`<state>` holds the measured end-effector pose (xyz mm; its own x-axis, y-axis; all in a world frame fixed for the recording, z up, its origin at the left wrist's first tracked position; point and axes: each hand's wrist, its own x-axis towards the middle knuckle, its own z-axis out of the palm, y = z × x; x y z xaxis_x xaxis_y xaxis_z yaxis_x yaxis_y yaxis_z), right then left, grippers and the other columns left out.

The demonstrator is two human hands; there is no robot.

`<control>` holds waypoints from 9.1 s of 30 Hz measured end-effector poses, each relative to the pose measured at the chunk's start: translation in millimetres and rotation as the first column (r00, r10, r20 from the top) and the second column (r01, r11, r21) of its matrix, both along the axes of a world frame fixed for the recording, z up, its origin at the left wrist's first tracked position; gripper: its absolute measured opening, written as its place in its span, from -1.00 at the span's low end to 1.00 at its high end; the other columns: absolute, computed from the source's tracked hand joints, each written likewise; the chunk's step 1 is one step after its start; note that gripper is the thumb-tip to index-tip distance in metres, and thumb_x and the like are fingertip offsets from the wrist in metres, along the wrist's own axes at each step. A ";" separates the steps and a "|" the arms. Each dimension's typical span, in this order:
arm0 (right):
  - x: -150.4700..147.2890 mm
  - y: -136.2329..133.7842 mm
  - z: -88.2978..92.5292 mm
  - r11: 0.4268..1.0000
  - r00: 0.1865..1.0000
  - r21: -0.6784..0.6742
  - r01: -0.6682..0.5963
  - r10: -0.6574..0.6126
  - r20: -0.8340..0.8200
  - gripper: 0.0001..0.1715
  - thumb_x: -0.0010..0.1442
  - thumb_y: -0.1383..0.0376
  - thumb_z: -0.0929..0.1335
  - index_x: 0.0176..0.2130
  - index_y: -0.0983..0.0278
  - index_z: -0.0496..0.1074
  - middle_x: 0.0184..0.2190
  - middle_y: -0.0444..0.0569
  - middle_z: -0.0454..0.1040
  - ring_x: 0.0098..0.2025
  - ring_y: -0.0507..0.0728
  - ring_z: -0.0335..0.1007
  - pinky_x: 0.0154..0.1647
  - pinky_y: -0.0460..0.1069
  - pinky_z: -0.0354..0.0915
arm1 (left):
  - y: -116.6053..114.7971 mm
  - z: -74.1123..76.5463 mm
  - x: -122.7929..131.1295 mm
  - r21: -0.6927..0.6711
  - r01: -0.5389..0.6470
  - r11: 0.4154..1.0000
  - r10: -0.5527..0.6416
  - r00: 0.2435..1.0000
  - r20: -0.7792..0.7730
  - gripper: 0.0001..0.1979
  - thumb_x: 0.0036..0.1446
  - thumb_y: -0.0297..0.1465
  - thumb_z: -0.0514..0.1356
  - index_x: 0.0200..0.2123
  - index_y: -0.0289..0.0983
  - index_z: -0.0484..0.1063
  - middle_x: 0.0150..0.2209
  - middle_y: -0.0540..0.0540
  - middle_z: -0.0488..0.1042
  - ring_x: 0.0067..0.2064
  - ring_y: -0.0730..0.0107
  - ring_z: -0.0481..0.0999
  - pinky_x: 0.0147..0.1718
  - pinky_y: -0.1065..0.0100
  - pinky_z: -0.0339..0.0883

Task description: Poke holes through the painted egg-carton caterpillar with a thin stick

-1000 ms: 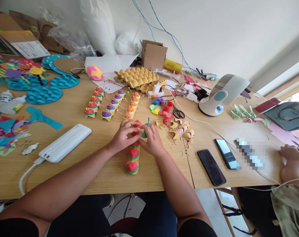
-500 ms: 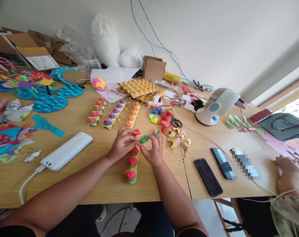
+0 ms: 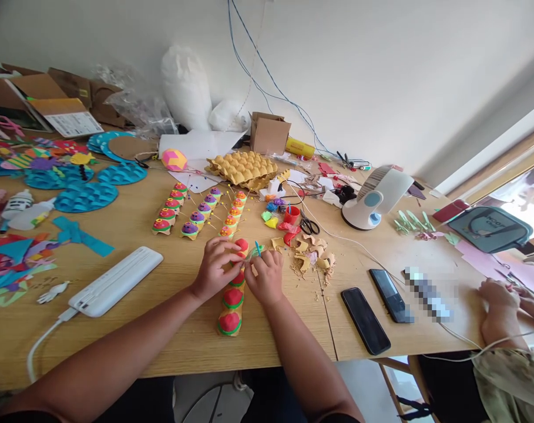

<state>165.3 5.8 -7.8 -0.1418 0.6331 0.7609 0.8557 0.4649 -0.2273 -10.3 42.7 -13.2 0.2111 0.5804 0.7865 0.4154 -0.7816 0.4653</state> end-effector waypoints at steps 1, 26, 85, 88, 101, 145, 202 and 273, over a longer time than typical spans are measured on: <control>0.1 0.1 -0.3 1.000 1.000 0.003 -0.004 0.004 -0.001 -0.84 0.31 0.30 0.37 -0.36 0.21 0.45 -0.38 -0.07 0.36 -0.24 0.15 0.25 -0.18 0.05 0.14 | 0.7 -0.2 0.0 -0.008 -0.004 1.000 0.004 1.000 0.011 -0.91 0.16 -0.47 0.35 -0.29 -0.16 0.56 -0.12 -0.08 0.56 0.12 0.12 0.39 0.20 -0.03 0.30; 10.1 -1.3 2.0 0.999 0.994 -0.012 -0.053 0.052 -0.094 -0.82 0.32 0.26 0.39 -0.06 0.15 0.50 -0.26 -0.02 0.47 -0.12 0.20 0.36 0.01 0.15 0.27 | 0.8 -7.4 0.0 -0.030 0.166 0.986 -0.166 0.986 -0.003 -0.64 0.29 -0.56 0.19 0.07 -0.12 0.56 -0.10 -0.10 0.66 -0.05 0.26 0.59 -0.03 0.16 0.48; 10.0 4.9 3.7 0.921 0.924 -0.191 -0.340 0.290 -0.247 -0.55 0.33 0.28 0.39 0.19 0.12 0.40 -0.15 0.01 0.49 -0.15 0.15 0.46 -0.15 0.06 0.47 | 7.5 -1.8 -6.7 -0.522 0.419 0.743 -0.291 0.905 0.311 -0.83 0.29 -0.25 0.29 -0.19 -0.19 0.63 -0.13 -0.16 0.58 0.01 0.18 0.55 0.10 0.13 0.41; 10.5 6.1 3.0 0.912 0.924 -0.215 -0.349 0.297 -0.239 -0.58 0.34 0.26 0.39 0.17 0.12 0.42 -0.12 0.02 0.50 -0.12 0.16 0.48 -0.11 0.07 0.47 | 8.4 -3.5 -6.5 -0.497 0.397 0.772 -0.282 0.914 0.292 -0.82 0.30 -0.24 0.28 -0.22 -0.21 0.63 -0.15 -0.16 0.58 0.00 0.19 0.55 0.10 0.13 0.41; 13.4 7.8 -1.6 0.924 0.912 -0.135 -0.357 0.313 -0.267 -0.58 0.33 0.33 0.41 0.16 0.09 0.47 -0.13 0.04 0.52 -0.12 0.15 0.51 -0.13 0.06 0.49 | 5.8 -3.8 -4.6 -0.513 0.409 0.755 -0.283 0.908 0.308 -0.82 0.26 -0.26 0.32 -0.13 -0.17 0.66 -0.08 -0.16 0.56 0.09 0.16 0.47 0.17 0.14 0.31; 11.6 9.2 4.0 0.961 0.895 -0.214 -0.177 0.066 -0.441 -0.76 0.27 0.26 0.41 -0.05 0.20 0.52 -0.23 0.00 0.58 -0.18 0.18 0.49 -0.14 0.07 0.43 | 7.0 -14.9 -3.6 -0.523 0.180 0.833 0.202 0.781 0.591 -0.68 0.35 -0.10 0.18 -0.06 -0.23 0.43 -0.15 -0.12 0.60 -0.08 0.30 0.59 -0.04 0.29 0.46; 8.8 6.8 2.6 0.746 0.662 -0.358 -0.561 0.144 -0.735 -0.67 0.28 0.01 0.43 -0.29 0.21 0.53 -0.40 -0.09 0.48 -0.35 0.07 0.34 -0.33 -0.03 0.32 | -12.8 -7.9 2.2 -0.413 0.316 0.854 -0.147 0.908 0.391 -0.67 0.27 -0.38 0.30 0.02 -0.17 0.25 -0.21 -0.05 0.63 -0.15 0.37 0.67 -0.04 0.28 0.51; 8.3 1.1 9.6 0.808 0.683 -0.308 -0.501 0.151 -0.715 -0.69 0.33 0.08 0.39 -0.38 0.19 0.46 -0.42 -0.07 0.48 -0.33 0.11 0.40 -0.25 0.05 0.34 | -18.5 -4.2 5.6 -0.498 0.430 0.753 -0.134 0.841 0.524 -0.53 0.20 -0.35 0.35 0.09 -0.18 0.22 -0.25 -0.06 0.66 -0.11 0.27 0.68 0.02 0.17 0.51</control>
<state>173.6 6.9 1.8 -0.0097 0.9234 0.3838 0.2302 0.3755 -0.8978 -4.7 24.2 -17.4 0.1690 0.9154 0.3652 -0.1389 -0.3447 0.9284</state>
